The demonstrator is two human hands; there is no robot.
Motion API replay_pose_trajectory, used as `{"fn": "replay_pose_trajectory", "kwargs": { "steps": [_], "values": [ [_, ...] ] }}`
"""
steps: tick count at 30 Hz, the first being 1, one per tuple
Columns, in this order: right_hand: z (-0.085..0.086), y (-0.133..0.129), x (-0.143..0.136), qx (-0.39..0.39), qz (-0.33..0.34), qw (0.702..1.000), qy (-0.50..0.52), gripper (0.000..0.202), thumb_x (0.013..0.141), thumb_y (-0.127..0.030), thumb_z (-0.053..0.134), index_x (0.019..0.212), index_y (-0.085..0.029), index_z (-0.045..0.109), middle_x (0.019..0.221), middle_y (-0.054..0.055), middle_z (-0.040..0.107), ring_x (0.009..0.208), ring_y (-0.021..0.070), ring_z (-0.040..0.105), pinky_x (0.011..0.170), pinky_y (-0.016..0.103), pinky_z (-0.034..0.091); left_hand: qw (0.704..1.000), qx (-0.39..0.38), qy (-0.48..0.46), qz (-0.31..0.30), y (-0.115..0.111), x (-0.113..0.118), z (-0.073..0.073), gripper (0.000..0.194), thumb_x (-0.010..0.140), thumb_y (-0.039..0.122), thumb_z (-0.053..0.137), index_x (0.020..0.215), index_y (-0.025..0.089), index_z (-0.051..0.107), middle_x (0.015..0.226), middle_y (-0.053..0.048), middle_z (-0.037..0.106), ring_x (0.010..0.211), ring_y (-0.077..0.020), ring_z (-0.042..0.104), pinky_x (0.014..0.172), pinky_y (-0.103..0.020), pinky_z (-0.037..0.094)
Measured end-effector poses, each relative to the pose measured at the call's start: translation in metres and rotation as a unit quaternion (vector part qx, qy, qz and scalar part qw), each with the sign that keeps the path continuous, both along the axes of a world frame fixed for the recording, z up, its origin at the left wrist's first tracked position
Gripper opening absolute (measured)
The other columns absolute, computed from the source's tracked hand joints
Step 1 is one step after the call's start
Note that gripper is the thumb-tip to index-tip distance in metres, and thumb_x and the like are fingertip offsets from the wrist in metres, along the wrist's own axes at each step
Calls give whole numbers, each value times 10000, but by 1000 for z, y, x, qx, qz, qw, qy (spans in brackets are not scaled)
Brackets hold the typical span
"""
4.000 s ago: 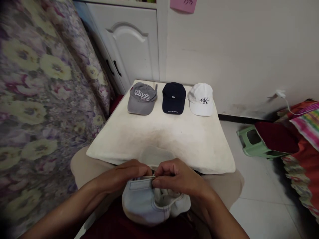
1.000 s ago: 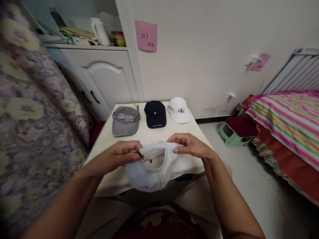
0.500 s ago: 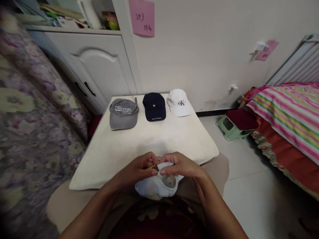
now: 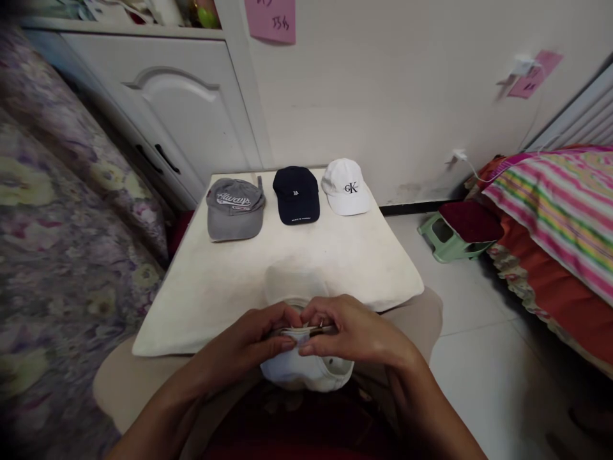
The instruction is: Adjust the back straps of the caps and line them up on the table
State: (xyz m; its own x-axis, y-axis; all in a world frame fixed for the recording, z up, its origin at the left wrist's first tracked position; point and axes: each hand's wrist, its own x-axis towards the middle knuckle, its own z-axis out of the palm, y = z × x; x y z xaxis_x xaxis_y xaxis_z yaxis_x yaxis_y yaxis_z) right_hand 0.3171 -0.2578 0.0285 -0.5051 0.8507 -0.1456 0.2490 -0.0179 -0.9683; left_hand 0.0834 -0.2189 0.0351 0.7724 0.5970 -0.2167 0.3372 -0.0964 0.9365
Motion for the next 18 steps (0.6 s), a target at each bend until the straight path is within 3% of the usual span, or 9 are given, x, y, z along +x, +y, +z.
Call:
{"fn": "replay_pose_trajectory", "kwargs": {
  "steps": [3, 10, 15, 18],
  "values": [
    [-4, 0, -4, -43, 2, 998, 37, 231, 845, -361, 744, 957, -187, 641, 673, -57, 540, 609, 100, 503, 557, 215, 379, 1000, 8, -2, 11, -4, 3, 3, 127, 917, 287, 576, 1028, 227, 560, 965, -12, 633, 850, -183, 538, 709, -267, 394],
    [-32, -4, -6, -105, -18, 985, 136, 203, 866, -323, 724, 983, -174, 651, 739, -35, 573, 612, 80, 498, 556, 191, 411, 999, -30, 10, 20, -11, 0, 0, 271, 840, 196, 639, 1085, 232, 529, 974, 3, 619, 857, -177, 546, 731, -273, 421],
    [-33, -6, -3, -100, -36, 980, 170, 201, 858, -320, 736, 992, -187, 666, 741, -32, 574, 591, 73, 506, 529, 173, 434, 999, -21, 2, 50, -13, -7, -7, 255, 859, 190, 618, 1105, 240, 570, 982, 3, 621, 892, -187, 553, 768, -294, 428],
    [-31, -3, -4, -108, -42, 968, 221, 195, 851, -316, 751, 975, -187, 674, 705, -45, 571, 524, 46, 489, 486, 149, 402, 997, -36, -28, 58, -11, -11, -2, 202, 884, 224, 613, 1086, 234, 608, 991, -3, 628, 900, -186, 552, 771, -294, 425]
  ]
}}
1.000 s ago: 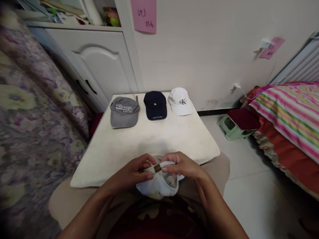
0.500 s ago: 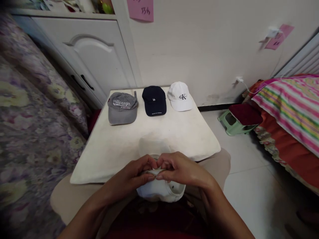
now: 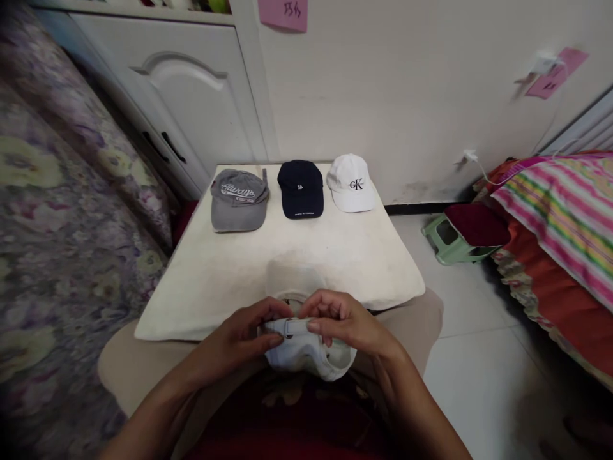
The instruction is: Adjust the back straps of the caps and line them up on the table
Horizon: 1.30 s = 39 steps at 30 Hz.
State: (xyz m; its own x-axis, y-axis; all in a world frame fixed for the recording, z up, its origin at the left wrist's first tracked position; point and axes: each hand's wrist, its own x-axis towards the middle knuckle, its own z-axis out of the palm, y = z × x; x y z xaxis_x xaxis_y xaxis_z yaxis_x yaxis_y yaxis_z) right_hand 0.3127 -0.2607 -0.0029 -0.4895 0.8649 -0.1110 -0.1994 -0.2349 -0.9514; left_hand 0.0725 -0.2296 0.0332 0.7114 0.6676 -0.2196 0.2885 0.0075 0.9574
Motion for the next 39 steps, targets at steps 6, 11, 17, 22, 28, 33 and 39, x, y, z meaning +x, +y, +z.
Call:
{"fn": "replay_pose_trajectory", "kwargs": {
  "steps": [6, 11, 17, 22, 28, 33, 39],
  "values": [
    [-1, 1, -7, -3, -5, 998, 70, 193, 858, -307, 746, 990, -188, 671, 736, -35, 616, 463, 24, 489, 438, 136, 368, 994, -68, -83, 3, 0, -2, 10, 230, 898, 293, 624, 1118, 237, 590, 971, 5, 589, 807, -147, 524, 680, -256, 408],
    [-5, -6, -5, 14, -16, 1000, 4, 172, 870, -300, 721, 986, -191, 658, 791, -18, 620, 572, 66, 530, 525, 180, 449, 993, -89, -78, 4, -5, 3, -5, 217, 898, 317, 613, 1088, 216, 582, 939, -5, 590, 756, -142, 507, 633, -250, 383],
    [2, -11, -4, 29, -34, 995, -84, 224, 812, -221, 761, 1012, -212, 659, 786, -30, 578, 656, 91, 504, 582, 206, 387, 990, -106, -86, 27, -5, 8, -11, 217, 920, 356, 596, 1083, 215, 571, 915, 4, 578, 720, -128, 495, 604, -241, 357],
    [1, -11, -7, 20, -28, 999, -41, 216, 790, -199, 772, 974, -204, 660, 908, 3, 639, 804, 127, 580, 690, 234, 438, 998, -56, -34, 22, -7, 11, -9, 188, 936, 353, 567, 1066, 217, 573, 906, 7, 589, 753, -146, 513, 621, -247, 379],
    [-11, -4, -6, -12, -11, 997, 73, 267, 765, -260, 825, 965, -188, 663, 779, -26, 627, 639, 82, 537, 581, 193, 412, 996, 83, 21, 38, -5, 6, -1, 175, 972, 375, 540, 1013, 222, 615, 928, -1, 636, 859, -173, 556, 737, -281, 415],
    [-14, -2, -5, -29, -14, 995, 93, 275, 755, -261, 839, 967, -186, 682, 808, -14, 665, 646, 78, 568, 588, 183, 441, 993, 115, 0, 30, -5, -6, 3, 153, 994, 303, 510, 1057, 247, 638, 980, 3, 657, 903, -172, 583, 788, -280, 420],
    [-9, -4, -8, -36, -22, 993, 113, 304, 715, -285, 865, 942, -197, 683, 847, -5, 664, 682, 92, 571, 580, 186, 447, 993, 84, -34, 71, -8, -7, 3, 211, 1027, 329, 422, 1042, 276, 626, 909, 22, 630, 796, -153, 545, 705, -268, 405]
  ]
}}
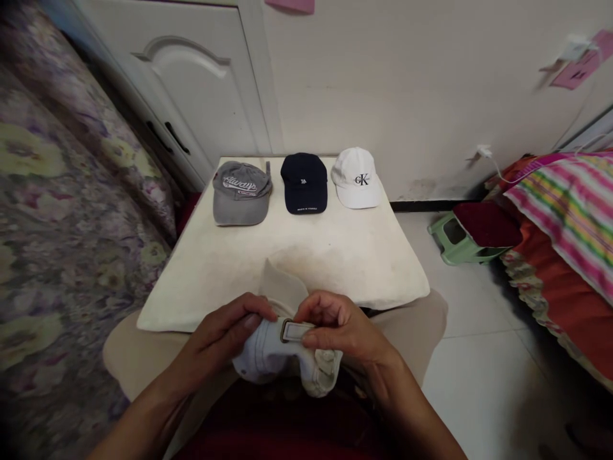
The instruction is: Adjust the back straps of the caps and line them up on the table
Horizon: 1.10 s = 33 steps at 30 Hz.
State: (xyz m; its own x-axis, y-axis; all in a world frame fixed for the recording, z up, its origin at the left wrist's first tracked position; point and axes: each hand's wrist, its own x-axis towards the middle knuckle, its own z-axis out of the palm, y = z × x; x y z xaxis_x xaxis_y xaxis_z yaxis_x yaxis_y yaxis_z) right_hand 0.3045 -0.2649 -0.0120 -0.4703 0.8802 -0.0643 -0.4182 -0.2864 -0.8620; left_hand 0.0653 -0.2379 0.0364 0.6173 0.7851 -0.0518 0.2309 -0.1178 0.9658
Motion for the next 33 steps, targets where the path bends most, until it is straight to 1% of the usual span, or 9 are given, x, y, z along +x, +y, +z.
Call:
{"fn": "replay_pose_trajectory", "kwargs": {
  "steps": [1, 3, 5, 7, 11, 18, 22, 27, 33],
  "values": [
    [0, 0, -1, -2, -5, 1000, -4, 293, 718, -282, 863, 930, -198, 680, 839, -9, 655, 671, 88, 559, 570, 182, 437, 1000, 4, 6, 1, -1, 1, 0, 200, 1024, 342, 433, 1047, 279, 621, 913, 22, 626, 803, -155, 544, 715, -273, 405],
    [1, 1, -1, -5, -7, 1000, -17, 273, 725, -279, 858, 907, -199, 670, 807, -21, 635, 641, 80, 532, 552, 178, 417, 999, 24, 22, -13, -2, 4, 0, 150, 973, 385, 552, 1068, 287, 614, 917, 29, 613, 813, -160, 543, 728, -280, 402],
    [1, 1, -2, -8, -2, 999, -34, 282, 719, -300, 861, 887, -195, 661, 784, -24, 622, 630, 83, 518, 548, 185, 411, 997, 49, 45, -30, -4, 6, -1, 268, 871, 407, 706, 1094, 297, 606, 933, 36, 601, 825, -164, 546, 738, -286, 398],
    [3, 0, -3, -6, 1, 999, -47, 295, 716, -332, 859, 868, -190, 651, 792, -16, 623, 640, 92, 515, 555, 197, 415, 994, 69, 77, -31, -6, 8, -2, 366, 809, 381, 779, 1113, 299, 593, 934, 41, 590, 828, -164, 550, 739, -289, 394],
    [9, -3, -6, 17, -10, 997, -72, 265, 770, -363, 816, 839, -188, 629, 821, -2, 612, 661, 100, 493, 564, 206, 391, 990, 83, 114, -25, -9, 11, -2, 349, 838, 328, 754, 1135, 287, 576, 951, 30, 587, 849, -171, 560, 745, -299, 398],
    [13, -5, -11, 40, -37, 991, -121, 280, 803, -409, 764, 771, -185, 598, 802, 10, 588, 658, 117, 453, 545, 226, 348, 990, 85, 111, -20, -11, 12, -3, 301, 856, 356, 725, 1115, 271, 597, 982, -1, 606, 874, -196, 571, 762, -324, 412],
    [16, -6, -14, 45, -55, 986, -152, 233, 819, -354, 727, 763, -187, 574, 794, 3, 598, 616, 103, 452, 541, 225, 351, 989, 92, 113, -9, -12, 11, -7, 264, 879, 354, 697, 1111, 275, 599, 978, -6, 607, 873, -196, 570, 761, -329, 410],
    [24, -7, -15, 66, -77, 971, -215, 195, 813, -274, 686, 722, -191, 534, 874, 34, 643, 677, 118, 507, 597, 245, 394, 984, 116, 133, -14, -14, 11, -9, 228, 897, 305, 671, 1107, 273, 588, 958, 1, 591, 868, -188, 570, 760, -326, 412],
    [31, -6, -12, 90, -58, 959, -261, 170, 793, -179, 643, 697, -197, 504, 858, 20, 638, 695, 122, 502, 608, 248, 385, 980, 133, 147, -23, -13, 13, -9, 241, 897, 308, 662, 1120, 272, 577, 985, -10, 608, 907, -207, 582, 796, -343, 425]
  ]
}}
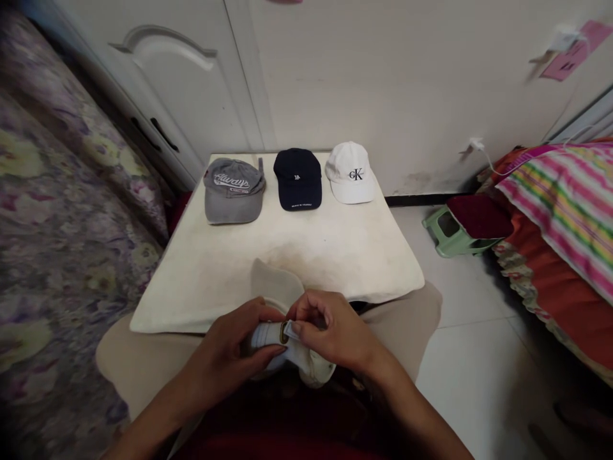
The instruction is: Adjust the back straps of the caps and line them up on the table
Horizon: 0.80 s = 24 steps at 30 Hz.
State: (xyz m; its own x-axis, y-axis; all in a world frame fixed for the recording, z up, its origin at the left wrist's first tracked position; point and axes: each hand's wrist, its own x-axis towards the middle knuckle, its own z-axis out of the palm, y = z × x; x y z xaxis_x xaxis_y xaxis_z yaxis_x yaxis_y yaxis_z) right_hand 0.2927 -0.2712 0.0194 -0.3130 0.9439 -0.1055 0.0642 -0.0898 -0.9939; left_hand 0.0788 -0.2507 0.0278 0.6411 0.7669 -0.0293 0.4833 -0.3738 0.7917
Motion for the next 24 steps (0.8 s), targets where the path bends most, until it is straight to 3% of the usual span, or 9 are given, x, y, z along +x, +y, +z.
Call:
{"fn": "replay_pose_trajectory", "kwargs": {
  "steps": [15, 24],
  "values": [
    [9, 4, 8, 47, 46, 987, -146, 134, 758, -110, 602, 702, -202, 521, 698, -34, 551, 650, 121, 465, 588, 254, 351, 997, 33, 54, -38, 1, 7, 2, 193, 912, 269, 613, 1099, 274, 565, 1005, -17, 624, 962, -234, 566, 817, -364, 416],
    [4, 4, 7, 21, 43, 992, -118, 124, 783, -114, 610, 740, -203, 535, 703, -40, 541, 653, 118, 458, 600, 256, 355, 997, 27, 57, -33, 3, 7, 4, 204, 906, 277, 635, 1103, 263, 584, 1001, -24, 636, 957, -240, 572, 815, -373, 421]
  ]
}}
